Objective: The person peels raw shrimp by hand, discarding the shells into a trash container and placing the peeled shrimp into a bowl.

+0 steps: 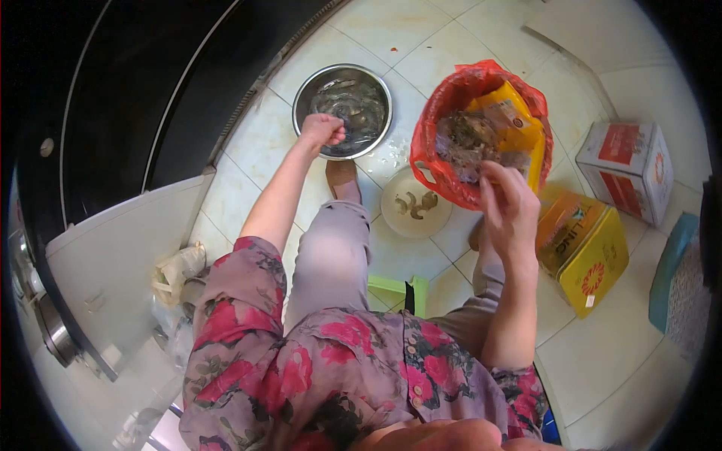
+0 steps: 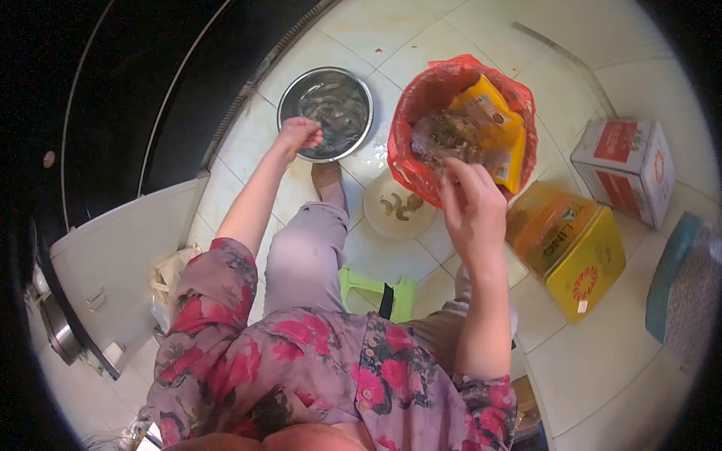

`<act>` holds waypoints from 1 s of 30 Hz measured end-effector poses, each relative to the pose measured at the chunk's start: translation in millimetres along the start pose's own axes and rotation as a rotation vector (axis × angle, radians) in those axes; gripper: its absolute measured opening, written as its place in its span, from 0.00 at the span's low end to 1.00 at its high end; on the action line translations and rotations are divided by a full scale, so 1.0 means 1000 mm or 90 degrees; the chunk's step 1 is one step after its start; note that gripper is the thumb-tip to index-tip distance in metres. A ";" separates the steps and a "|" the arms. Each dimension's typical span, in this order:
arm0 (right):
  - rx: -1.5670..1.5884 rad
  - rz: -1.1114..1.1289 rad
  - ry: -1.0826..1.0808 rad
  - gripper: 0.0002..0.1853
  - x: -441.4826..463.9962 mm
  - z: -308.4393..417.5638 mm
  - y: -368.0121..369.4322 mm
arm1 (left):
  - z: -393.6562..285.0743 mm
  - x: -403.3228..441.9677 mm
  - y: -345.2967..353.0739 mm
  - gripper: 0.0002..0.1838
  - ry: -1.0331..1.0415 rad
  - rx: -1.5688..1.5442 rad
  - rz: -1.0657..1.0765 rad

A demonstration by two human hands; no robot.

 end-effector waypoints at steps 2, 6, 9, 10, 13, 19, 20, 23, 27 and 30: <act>-0.006 0.004 0.007 0.12 0.005 0.008 0.000 | 0.032 0.024 0.006 0.08 -0.020 0.018 -0.022; -0.028 0.010 -0.020 0.12 0.017 0.013 0.000 | 0.034 0.059 0.009 0.11 0.171 0.301 -0.161; -0.043 0.025 -0.034 0.12 0.027 0.008 0.003 | 0.018 0.072 0.023 0.17 0.279 0.505 -0.189; -0.045 0.032 -0.004 0.11 0.030 0.004 0.004 | 0.015 0.075 0.030 0.18 0.283 0.562 -0.174; -0.060 0.058 0.047 0.11 0.037 -0.006 0.012 | 0.012 0.082 0.042 0.19 0.234 0.710 -0.122; -0.076 0.093 0.068 0.10 0.045 -0.016 0.024 | 0.044 0.093 0.041 0.16 0.154 0.769 -0.087; -0.075 0.096 0.066 0.10 0.044 -0.018 0.024 | 0.050 0.095 0.043 0.16 0.169 0.762 -0.061; -0.076 0.104 0.043 0.10 0.039 -0.016 0.023 | 0.034 0.077 0.032 0.16 0.208 0.560 -0.083; -0.074 0.091 0.042 0.10 0.033 -0.009 0.016 | 0.028 0.064 0.008 0.14 0.230 0.433 -0.153; -0.052 0.090 0.046 0.09 0.026 -0.008 0.014 | 0.036 0.054 -0.001 0.13 0.129 0.345 -0.106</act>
Point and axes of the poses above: each hand's wrist, its own x-axis towards the middle knuckle, its own y-axis out of the palm, z = x × y, the point moved 8 cm from there along x, towards the middle knuckle, and after that the axes turned 11 degrees about x, right-handed, at the moved point
